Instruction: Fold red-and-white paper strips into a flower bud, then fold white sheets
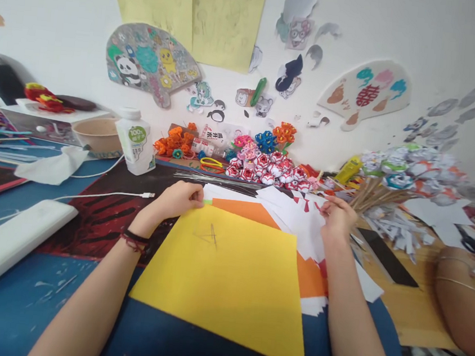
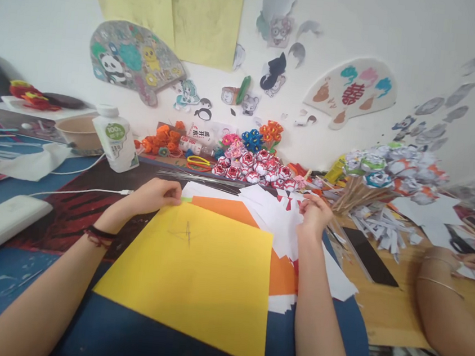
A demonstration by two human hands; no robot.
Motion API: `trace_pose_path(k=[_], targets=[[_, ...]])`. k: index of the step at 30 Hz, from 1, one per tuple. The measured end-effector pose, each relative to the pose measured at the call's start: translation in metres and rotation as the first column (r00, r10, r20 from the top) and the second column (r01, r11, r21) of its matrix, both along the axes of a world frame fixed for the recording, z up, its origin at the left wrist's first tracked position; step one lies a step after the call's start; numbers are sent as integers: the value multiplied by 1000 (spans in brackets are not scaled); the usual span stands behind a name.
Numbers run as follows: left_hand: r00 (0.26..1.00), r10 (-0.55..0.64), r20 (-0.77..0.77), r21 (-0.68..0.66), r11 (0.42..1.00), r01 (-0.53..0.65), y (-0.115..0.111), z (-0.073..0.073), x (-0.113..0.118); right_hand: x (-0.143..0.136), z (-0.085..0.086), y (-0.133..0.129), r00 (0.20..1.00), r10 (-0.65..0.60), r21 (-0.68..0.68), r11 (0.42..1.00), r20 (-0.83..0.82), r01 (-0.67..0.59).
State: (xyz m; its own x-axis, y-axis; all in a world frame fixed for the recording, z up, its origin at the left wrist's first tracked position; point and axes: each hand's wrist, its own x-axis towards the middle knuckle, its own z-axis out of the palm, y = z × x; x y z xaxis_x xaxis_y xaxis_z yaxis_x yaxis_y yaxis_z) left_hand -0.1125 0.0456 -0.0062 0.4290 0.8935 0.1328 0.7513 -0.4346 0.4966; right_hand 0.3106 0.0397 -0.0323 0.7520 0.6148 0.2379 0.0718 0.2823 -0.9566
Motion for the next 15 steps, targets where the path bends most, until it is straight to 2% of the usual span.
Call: trace_pose_path(k=[3,6,10,15], targets=[[994,113,9,39,993,-114,4,-1,-7,-11,0,-2,986,165,-76,984,33,-162],[981,194,23,66,979,-195,6,-2,-13,-25,0,-5,939,337,-155,934,75,-323],[966,216,141,58,972,-226,7,-4,-16,-43,-1,-10,844,518,-256,842,140,-475],[942,218,255,26,972,-232,7,-4,-15,-58,-6,-13,721,662,-345,739,207,-579]])
